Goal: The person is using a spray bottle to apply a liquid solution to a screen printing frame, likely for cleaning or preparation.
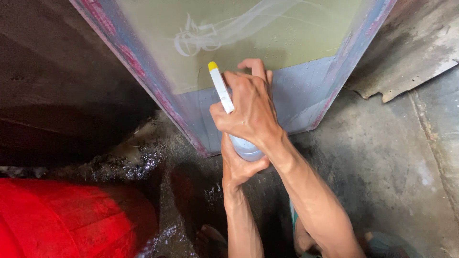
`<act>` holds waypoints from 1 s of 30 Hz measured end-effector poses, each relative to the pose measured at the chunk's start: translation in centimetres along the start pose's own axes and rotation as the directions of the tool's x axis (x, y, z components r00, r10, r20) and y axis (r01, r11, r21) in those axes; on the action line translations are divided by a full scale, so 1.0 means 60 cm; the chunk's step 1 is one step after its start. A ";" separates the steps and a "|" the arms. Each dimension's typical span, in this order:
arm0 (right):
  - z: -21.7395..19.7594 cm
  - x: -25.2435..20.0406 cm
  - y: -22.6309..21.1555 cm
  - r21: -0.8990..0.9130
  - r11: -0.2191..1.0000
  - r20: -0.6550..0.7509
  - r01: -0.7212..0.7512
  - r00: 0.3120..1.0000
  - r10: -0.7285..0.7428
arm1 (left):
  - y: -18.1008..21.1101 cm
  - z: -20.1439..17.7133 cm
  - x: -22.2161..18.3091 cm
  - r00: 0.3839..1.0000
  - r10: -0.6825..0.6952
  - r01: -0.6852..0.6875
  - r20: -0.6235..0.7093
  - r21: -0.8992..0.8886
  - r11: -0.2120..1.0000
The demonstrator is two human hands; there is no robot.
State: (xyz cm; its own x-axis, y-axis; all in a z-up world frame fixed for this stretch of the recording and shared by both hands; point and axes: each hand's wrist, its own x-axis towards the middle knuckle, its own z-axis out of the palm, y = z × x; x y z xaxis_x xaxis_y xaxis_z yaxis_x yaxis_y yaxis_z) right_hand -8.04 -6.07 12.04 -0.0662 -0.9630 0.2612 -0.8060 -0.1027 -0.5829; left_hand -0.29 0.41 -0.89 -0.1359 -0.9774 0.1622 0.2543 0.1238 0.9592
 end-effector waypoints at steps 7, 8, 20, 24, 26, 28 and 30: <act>-0.009 -0.005 -0.008 -0.002 0.999 -0.005 0.041 0.999 -0.041 | -0.005 0.000 -0.004 1.000 0.025 -0.025 0.012 -0.004 1.000; -0.018 -0.004 -0.014 -0.030 0.998 0.020 0.055 0.998 -0.055 | -0.007 -0.001 -0.007 1.000 0.008 -0.008 0.023 -0.011 1.000; 0.012 -0.013 0.012 -0.020 1.000 -0.011 0.015 1.000 -0.015 | -0.022 -0.001 -0.012 0.999 0.029 -0.028 0.016 -0.010 1.000; 0.000 -0.014 0.001 0.002 0.999 0.042 -0.039 0.998 0.039 | -0.022 -0.003 -0.018 1.000 0.004 -0.003 0.027 -0.025 1.000; 0.002 -0.010 0.011 0.083 0.996 0.016 0.027 0.999 -0.029 | -0.009 0.001 -0.017 1.000 -0.002 0.002 0.019 -0.014 1.000; 0.018 -0.014 0.024 0.066 0.997 0.007 0.030 0.999 -0.031 | 0.007 0.000 -0.013 1.000 0.007 -0.007 0.025 -0.002 1.000; 0.012 -0.016 0.022 0.045 0.998 -0.010 0.036 0.999 -0.035 | 0.011 0.003 -0.012 0.999 0.021 -0.022 0.036 0.007 1.000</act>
State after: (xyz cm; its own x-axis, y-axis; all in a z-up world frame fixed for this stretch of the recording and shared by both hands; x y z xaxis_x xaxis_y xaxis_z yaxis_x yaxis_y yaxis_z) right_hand -8.61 -5.48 10.45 -0.0439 -0.9562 0.2895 -0.7807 -0.1479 -0.6072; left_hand -0.20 1.23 -0.32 -0.1645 -0.9678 0.1908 0.2505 0.1460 0.9570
